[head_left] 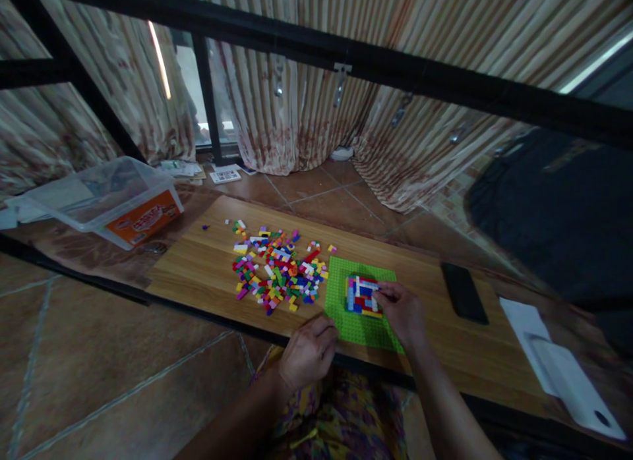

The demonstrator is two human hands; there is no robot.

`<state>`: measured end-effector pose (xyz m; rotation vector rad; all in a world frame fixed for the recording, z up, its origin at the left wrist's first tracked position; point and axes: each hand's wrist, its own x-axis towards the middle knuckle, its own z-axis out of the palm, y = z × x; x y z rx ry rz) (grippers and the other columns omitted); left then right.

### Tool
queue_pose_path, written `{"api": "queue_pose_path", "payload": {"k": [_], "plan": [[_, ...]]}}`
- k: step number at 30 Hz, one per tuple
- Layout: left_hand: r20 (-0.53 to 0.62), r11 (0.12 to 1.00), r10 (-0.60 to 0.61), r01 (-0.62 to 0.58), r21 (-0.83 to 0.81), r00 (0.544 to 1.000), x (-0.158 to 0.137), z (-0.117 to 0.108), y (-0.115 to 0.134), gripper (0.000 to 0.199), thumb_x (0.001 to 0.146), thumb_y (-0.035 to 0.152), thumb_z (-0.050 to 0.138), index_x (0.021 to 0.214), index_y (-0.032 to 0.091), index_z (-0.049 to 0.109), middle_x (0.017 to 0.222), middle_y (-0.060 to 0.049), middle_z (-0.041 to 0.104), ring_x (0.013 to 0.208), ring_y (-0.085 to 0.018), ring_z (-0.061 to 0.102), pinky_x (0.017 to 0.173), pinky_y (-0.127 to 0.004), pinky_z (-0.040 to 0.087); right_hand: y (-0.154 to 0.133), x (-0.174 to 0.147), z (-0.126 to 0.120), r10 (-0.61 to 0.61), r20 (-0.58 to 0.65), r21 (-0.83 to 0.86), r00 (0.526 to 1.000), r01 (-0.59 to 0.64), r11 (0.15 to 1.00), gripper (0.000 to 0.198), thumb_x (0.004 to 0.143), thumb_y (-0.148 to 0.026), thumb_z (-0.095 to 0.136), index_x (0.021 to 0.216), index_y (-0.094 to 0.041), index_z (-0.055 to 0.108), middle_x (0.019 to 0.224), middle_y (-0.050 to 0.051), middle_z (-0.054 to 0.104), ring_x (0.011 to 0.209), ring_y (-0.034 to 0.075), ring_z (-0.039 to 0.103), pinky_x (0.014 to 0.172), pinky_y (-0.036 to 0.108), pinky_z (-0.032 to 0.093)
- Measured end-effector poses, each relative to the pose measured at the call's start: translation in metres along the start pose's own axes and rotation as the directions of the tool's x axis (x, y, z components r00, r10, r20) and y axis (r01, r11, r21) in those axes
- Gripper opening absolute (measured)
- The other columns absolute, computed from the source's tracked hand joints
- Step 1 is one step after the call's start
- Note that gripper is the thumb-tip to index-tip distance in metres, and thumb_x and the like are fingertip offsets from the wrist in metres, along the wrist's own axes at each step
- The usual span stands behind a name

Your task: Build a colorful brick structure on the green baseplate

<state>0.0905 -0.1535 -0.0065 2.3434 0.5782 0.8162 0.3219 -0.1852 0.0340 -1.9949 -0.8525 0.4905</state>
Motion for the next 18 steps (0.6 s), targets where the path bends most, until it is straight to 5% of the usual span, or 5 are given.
{"api": "queue_pose_path", "payload": {"k": [11,18], "plan": [[0.004,1.0,-0.007,0.007,0.0,1.0,0.0,0.001,-0.001,0.02,0.087,0.012,0.047,0.097,0.019,0.062,0.099,-0.006,0.064,0.09,-0.017,0.062,0.081,-0.029,0.054,-0.006,-0.006,0.002,-0.082,0.009,-0.065,0.997,0.082,0.995,0.035,0.074,-0.046,0.06,0.091,-0.016,0.069,0.081,0.009,0.073,0.07,0.022,0.067,0.066,0.035,0.052],[0.017,0.999,0.012,-0.011,-0.04,1.0,0.003,-0.003,0.0,0.019,0.088,0.012,0.046,0.091,0.019,0.062,0.095,-0.005,0.063,0.088,-0.016,0.061,0.079,-0.028,0.053,0.007,-0.013,-0.003,-0.097,-0.026,0.063,0.995,0.099,0.993,0.04,0.077,-0.05,0.059,0.096,-0.016,0.069,0.094,0.011,0.074,0.084,0.024,0.068,0.08,0.039,0.052]]}}
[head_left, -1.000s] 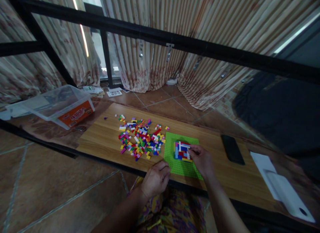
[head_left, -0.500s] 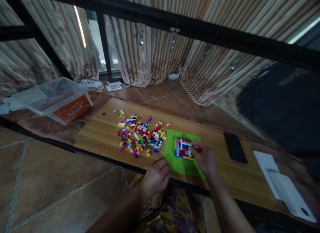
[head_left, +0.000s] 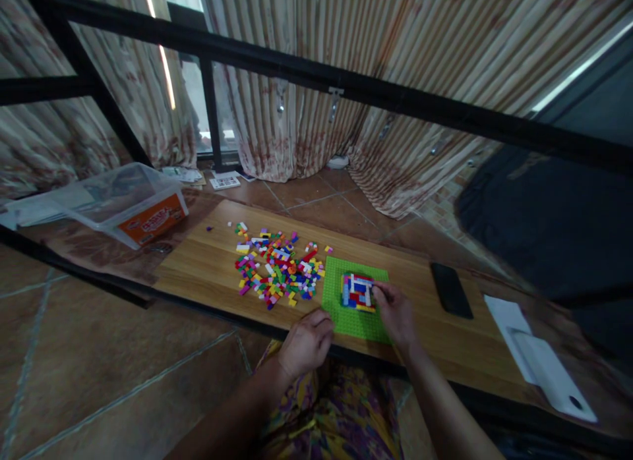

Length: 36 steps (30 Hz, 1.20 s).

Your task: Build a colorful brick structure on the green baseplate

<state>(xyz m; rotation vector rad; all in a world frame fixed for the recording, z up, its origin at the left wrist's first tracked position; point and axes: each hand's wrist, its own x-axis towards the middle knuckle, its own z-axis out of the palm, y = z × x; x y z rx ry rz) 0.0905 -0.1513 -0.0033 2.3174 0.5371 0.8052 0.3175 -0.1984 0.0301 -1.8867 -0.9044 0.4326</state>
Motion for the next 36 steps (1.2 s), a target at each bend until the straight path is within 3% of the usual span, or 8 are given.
{"api": "queue_pose_path", "payload": {"k": [4,16,29,36], "plan": [[-0.003,1.0,-0.008,0.008,-0.007,1.0,0.0,-0.002,0.001,0.018,0.089,0.014,0.045,0.091,0.02,0.062,0.094,-0.005,0.063,0.088,-0.015,0.061,0.079,-0.026,0.052,0.007,-0.01,-0.004,0.015,-0.1,0.023,0.995,-0.012,1.0,0.045,0.075,-0.053,0.062,0.097,-0.015,0.068,0.094,0.012,0.074,0.085,0.025,0.068,0.082,0.041,0.052],[-0.004,1.0,-0.017,0.017,-0.001,1.0,0.0,0.002,0.0,0.019,0.087,0.012,0.046,0.092,0.02,0.062,0.094,-0.005,0.062,0.089,-0.016,0.061,0.08,-0.028,0.053,0.01,-0.016,0.007,0.096,-0.05,0.023,0.994,-0.095,0.995,0.05,0.071,-0.055,0.068,0.1,-0.014,0.068,0.093,0.013,0.074,0.085,0.026,0.069,0.078,0.04,0.055],[-0.016,1.0,0.002,-0.002,0.018,1.0,0.0,0.0,0.002,0.016,0.088,0.013,0.046,0.087,0.019,0.061,0.093,-0.005,0.062,0.087,-0.015,0.061,0.078,-0.025,0.051,0.01,-0.017,0.004,0.054,-0.026,-0.108,0.998,-0.057,0.993,0.047,0.075,-0.054,0.062,0.1,-0.015,0.068,0.097,0.013,0.074,0.089,0.029,0.069,0.082,0.042,0.053],[-0.027,1.0,0.013,-0.012,0.022,1.0,0.0,0.003,0.0,0.016,0.089,0.013,0.046,0.088,0.019,0.061,0.092,-0.005,0.062,0.086,-0.015,0.061,0.078,-0.025,0.051,0.015,-0.014,0.002,0.045,0.02,-0.062,0.999,-0.044,0.997,0.052,0.074,-0.055,0.062,0.105,-0.013,0.067,0.101,0.015,0.073,0.093,0.029,0.068,0.084,0.043,0.051]]}}
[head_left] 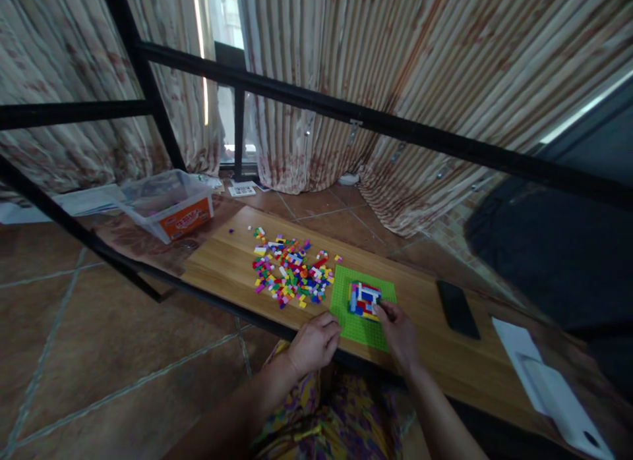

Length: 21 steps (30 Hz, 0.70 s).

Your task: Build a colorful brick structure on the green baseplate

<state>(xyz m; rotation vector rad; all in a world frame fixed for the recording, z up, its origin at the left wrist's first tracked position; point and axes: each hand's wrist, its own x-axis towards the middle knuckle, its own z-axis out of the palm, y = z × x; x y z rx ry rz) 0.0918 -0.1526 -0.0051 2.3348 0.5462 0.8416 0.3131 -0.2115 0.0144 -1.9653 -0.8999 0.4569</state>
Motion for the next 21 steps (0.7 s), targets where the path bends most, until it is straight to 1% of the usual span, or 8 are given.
{"api": "queue_pose_path", "payload": {"k": [5,8,13,15,18,21], "plan": [[0.011,1.0,0.008,-0.008,-0.005,1.0,0.0,0.0,-0.001,0.016,0.09,0.014,0.045,0.09,0.018,0.061,0.094,-0.006,0.062,0.089,-0.016,0.061,0.08,-0.027,0.051,-0.004,0.0,-0.008,-0.048,0.012,-0.018,0.999,0.048,0.999,0.053,0.078,-0.061,0.055,0.097,-0.014,0.07,0.095,0.013,0.074,0.089,0.029,0.067,0.082,0.042,0.05],[0.025,1.0,0.003,-0.003,0.0,1.0,0.0,0.0,-0.002,0.017,0.09,0.014,0.045,0.091,0.019,0.061,0.095,-0.006,0.062,0.091,-0.016,0.061,0.083,-0.027,0.051,-0.007,0.0,-0.009,-0.029,0.031,-0.025,0.999,0.03,0.999,0.057,0.078,-0.065,0.051,0.093,-0.014,0.071,0.092,0.013,0.074,0.087,0.03,0.067,0.08,0.041,0.05],[0.036,1.0,-0.011,0.011,-0.003,0.999,0.0,0.0,-0.002,0.016,0.089,0.015,0.045,0.09,0.019,0.061,0.096,-0.005,0.061,0.09,-0.016,0.061,0.082,-0.026,0.051,-0.005,-0.001,0.0,0.002,0.001,0.017,1.0,-0.002,1.0,0.056,0.073,-0.061,0.061,0.102,-0.014,0.068,0.101,0.014,0.073,0.093,0.029,0.067,0.084,0.042,0.051],[0.03,1.0,-0.015,0.015,0.001,0.999,0.0,0.0,-0.001,0.016,0.089,0.015,0.045,0.09,0.019,0.061,0.096,-0.005,0.061,0.09,-0.016,0.061,0.083,-0.027,0.05,-0.003,-0.002,0.002,0.009,-0.007,0.021,1.0,-0.008,1.0,0.056,0.073,-0.059,0.063,0.106,-0.013,0.067,0.104,0.015,0.073,0.095,0.029,0.067,0.086,0.042,0.05],[0.028,1.0,-0.014,0.013,0.009,1.0,0.0,0.0,0.0,0.016,0.089,0.014,0.045,0.088,0.019,0.06,0.095,-0.005,0.061,0.09,-0.016,0.06,0.082,-0.027,0.05,-0.002,-0.003,0.001,0.011,-0.005,-0.01,1.0,-0.011,1.0,0.054,0.075,-0.058,0.062,0.106,-0.014,0.067,0.103,0.015,0.073,0.096,0.029,0.067,0.086,0.042,0.05],[0.043,1.0,-0.007,0.007,0.018,0.999,0.0,0.001,0.0,0.015,0.088,0.013,0.045,0.083,0.019,0.058,0.092,-0.005,0.061,0.086,-0.015,0.06,0.078,-0.025,0.05,-0.003,-0.002,-0.003,-0.01,0.032,-0.054,0.999,0.011,0.998,0.054,0.076,-0.059,0.06,0.105,-0.013,0.067,0.102,0.015,0.073,0.094,0.029,0.067,0.084,0.041,0.05]]}}
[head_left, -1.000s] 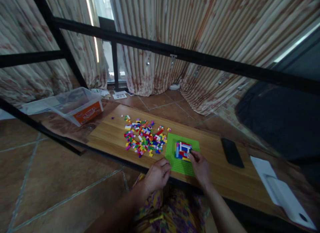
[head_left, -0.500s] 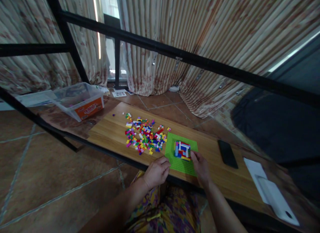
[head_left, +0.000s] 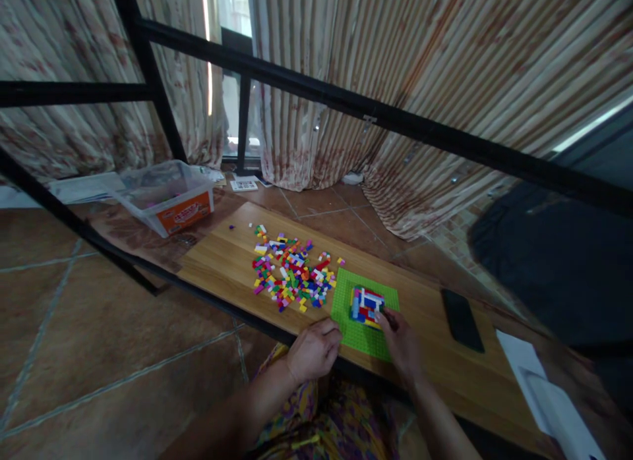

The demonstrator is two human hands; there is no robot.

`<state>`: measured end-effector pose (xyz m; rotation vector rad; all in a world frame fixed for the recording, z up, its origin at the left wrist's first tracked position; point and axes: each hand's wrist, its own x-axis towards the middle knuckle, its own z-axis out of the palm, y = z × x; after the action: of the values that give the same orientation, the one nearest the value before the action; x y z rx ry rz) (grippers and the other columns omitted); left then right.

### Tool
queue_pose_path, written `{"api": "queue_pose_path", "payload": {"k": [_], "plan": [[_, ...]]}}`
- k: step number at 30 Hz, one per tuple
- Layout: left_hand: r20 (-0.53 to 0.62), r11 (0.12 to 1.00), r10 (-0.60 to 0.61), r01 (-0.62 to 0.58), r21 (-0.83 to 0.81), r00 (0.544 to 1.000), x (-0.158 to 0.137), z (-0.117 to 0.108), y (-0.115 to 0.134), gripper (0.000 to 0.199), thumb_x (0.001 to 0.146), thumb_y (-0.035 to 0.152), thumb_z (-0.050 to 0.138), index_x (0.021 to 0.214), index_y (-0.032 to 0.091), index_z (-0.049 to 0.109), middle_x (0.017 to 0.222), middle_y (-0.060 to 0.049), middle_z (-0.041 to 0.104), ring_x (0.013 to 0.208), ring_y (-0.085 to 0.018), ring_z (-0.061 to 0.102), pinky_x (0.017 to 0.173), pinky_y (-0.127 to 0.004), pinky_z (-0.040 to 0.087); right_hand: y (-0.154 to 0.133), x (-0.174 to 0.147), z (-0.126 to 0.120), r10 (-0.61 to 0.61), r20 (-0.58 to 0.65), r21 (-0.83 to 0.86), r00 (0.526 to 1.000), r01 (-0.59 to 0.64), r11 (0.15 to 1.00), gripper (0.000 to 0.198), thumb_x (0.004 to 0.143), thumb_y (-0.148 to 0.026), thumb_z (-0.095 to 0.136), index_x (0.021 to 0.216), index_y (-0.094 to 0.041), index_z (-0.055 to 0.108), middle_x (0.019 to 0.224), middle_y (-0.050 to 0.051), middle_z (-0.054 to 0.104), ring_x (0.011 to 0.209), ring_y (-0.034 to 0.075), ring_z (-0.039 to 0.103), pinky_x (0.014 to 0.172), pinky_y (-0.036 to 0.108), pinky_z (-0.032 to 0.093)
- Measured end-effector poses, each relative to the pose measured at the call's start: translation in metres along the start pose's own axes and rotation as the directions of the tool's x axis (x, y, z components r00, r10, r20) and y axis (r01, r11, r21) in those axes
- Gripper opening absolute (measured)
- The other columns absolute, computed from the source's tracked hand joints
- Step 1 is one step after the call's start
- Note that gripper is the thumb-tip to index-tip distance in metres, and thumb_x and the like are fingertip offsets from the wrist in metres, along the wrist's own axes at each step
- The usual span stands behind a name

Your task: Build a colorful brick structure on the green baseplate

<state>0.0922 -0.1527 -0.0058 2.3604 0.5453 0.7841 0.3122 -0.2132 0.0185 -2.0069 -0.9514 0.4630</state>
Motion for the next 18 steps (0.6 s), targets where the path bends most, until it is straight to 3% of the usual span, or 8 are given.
{"api": "queue_pose_path", "payload": {"k": [4,7,9,12,18], "plan": [[-0.002,1.0,0.006,-0.006,0.02,1.0,-0.001,0.002,-0.001,0.013,0.086,0.014,0.046,0.086,0.018,0.057,0.092,-0.005,0.061,0.086,-0.016,0.06,0.078,-0.026,0.05,-0.01,0.002,-0.001,-0.093,-0.065,-0.153,0.994,0.082,0.985,0.056,0.084,-0.06,0.048,0.106,-0.012,0.067,0.099,0.016,0.072,0.086,0.028,0.066,0.078,0.041,0.05],[-0.006,0.999,0.014,-0.014,0.042,1.0,-0.001,0.003,-0.001,0.011,0.084,0.013,0.046,0.086,0.018,0.057,0.092,-0.005,0.061,0.085,-0.016,0.06,0.077,-0.026,0.05,-0.031,0.006,0.007,-0.235,-0.127,-0.245,0.964,0.199,0.949,0.052,0.088,-0.056,0.044,0.106,-0.013,0.067,0.101,0.016,0.069,0.084,0.025,0.064,0.076,0.038,0.049],[-0.006,0.998,0.016,-0.016,0.06,1.0,-0.002,0.004,-0.001,0.011,0.084,0.013,0.046,0.084,0.018,0.056,0.09,-0.005,0.06,0.083,-0.016,0.059,0.075,-0.026,0.05,-0.048,0.011,0.018,-0.337,-0.061,-0.237,0.939,0.315,0.919,0.045,0.089,-0.053,0.045,0.102,-0.016,0.068,0.1,0.013,0.068,0.087,0.023,0.063,0.077,0.036,0.048],[-0.005,0.997,0.015,-0.015,0.078,1.0,-0.002,0.005,0.0,0.011,0.084,0.014,0.045,0.08,0.018,0.055,0.085,-0.004,0.058,0.078,-0.015,0.058,0.071,-0.025,0.049,-0.073,0.023,0.044,-0.44,0.138,-0.205,0.887,0.46,0.864,0.035,0.09,-0.045,0.045,0.098,-0.02,0.069,0.099,0.009,0.069,0.091,0.022,0.063,0.081,0.034,0.048],[-0.015,0.99,0.038,-0.035,0.134,0.999,-0.001,0.008,-0.001,0.014,0.085,0.016,0.044,0.076,0.017,0.055,0.082,-0.004,0.058,0.072,-0.015,0.055,0.064,-0.025,0.047,-0.097,0.045,0.102,-0.482,0.312,-0.25,0.819,0.56,0.79,0.024,0.087,-0.03,0.052,0.103,-0.022,0.068,0.101,0.008,0.068,0.095,0.022,0.062,0.087,0.035,0.047]]}}
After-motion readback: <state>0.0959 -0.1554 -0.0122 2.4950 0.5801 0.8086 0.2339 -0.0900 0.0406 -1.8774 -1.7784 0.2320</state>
